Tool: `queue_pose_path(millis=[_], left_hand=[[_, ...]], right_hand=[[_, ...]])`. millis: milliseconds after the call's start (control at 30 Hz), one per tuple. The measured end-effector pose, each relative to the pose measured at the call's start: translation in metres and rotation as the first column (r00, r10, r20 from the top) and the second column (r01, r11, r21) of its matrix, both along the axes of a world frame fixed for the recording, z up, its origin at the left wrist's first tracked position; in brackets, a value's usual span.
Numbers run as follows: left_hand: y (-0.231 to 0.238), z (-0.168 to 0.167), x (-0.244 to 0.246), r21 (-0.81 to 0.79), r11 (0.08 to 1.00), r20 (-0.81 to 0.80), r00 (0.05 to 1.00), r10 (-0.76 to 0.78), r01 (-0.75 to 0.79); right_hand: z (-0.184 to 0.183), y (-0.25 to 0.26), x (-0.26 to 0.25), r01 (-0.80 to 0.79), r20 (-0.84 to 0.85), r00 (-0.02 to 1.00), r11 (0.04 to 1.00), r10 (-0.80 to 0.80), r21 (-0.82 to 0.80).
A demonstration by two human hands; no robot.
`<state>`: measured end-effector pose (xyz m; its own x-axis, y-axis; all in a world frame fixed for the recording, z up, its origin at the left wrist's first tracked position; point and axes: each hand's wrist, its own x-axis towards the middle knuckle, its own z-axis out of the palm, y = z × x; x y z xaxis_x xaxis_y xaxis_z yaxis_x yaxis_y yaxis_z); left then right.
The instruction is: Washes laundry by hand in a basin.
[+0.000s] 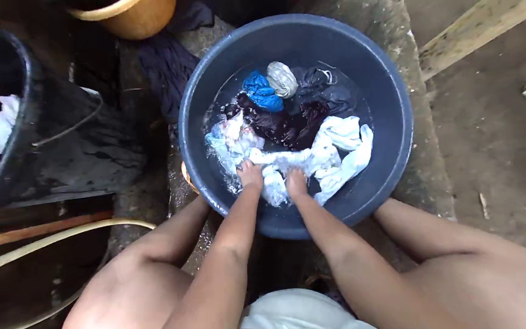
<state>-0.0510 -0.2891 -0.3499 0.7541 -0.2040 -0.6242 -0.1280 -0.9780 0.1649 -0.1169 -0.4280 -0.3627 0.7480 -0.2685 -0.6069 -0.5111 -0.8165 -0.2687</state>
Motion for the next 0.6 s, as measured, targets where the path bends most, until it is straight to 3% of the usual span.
queue_pose_path(millis=[67,133,200,267,367,400,500,533,600], left_hand=[[-0.003,0.007,-0.011,0.027,0.994,-0.087,0.991,-0.104,0.106],[0.002,0.017,-0.016,0.038,0.989,-0.180,0.974,-0.136,0.145],[0.010,0.026,-0.012,0.039,0.992,-0.237,0.965,-0.108,0.121],[0.016,0.035,-0.012,-0.003,0.998,-0.258,0.964,-0.064,0.065],[0.019,0.050,-0.017,-0.209,0.965,-0.218,0.969,0.114,-0.160],[0.020,0.056,-0.017,-0.324,0.909,-0.230,0.954,0.192,-0.261],[0.027,0.094,-0.007,-0.656,0.571,-0.378,0.869,0.319,-0.494],[0.031,0.119,-0.002,-0.716,0.485,-0.382,0.863,0.330,-0.502],[0.042,0.179,0.005,-0.830,0.406,-0.244,0.904,0.350,-0.381]], right_hand=[[0.010,0.002,0.000,-0.124,-0.248,0.959,0.990,0.137,0.066],[0.025,-0.003,0.006,-0.156,-0.329,0.923,0.976,0.200,0.155],[0.046,-0.008,0.014,-0.098,-0.153,0.979,0.969,0.135,0.227],[0.079,-0.007,0.020,0.049,0.025,0.998,0.933,-0.062,0.357],[0.144,-0.002,0.021,0.175,0.219,0.909,0.801,-0.355,0.573],[0.167,-0.003,0.020,0.167,0.280,0.862,0.758,-0.423,0.630],[0.238,-0.016,0.010,0.044,0.473,0.731,0.725,-0.493,0.688],[0.256,-0.025,0.006,-0.041,0.557,0.683,0.736,-0.473,0.676],[0.291,-0.043,-0.003,-0.222,0.744,0.559,0.798,-0.366,0.560]])
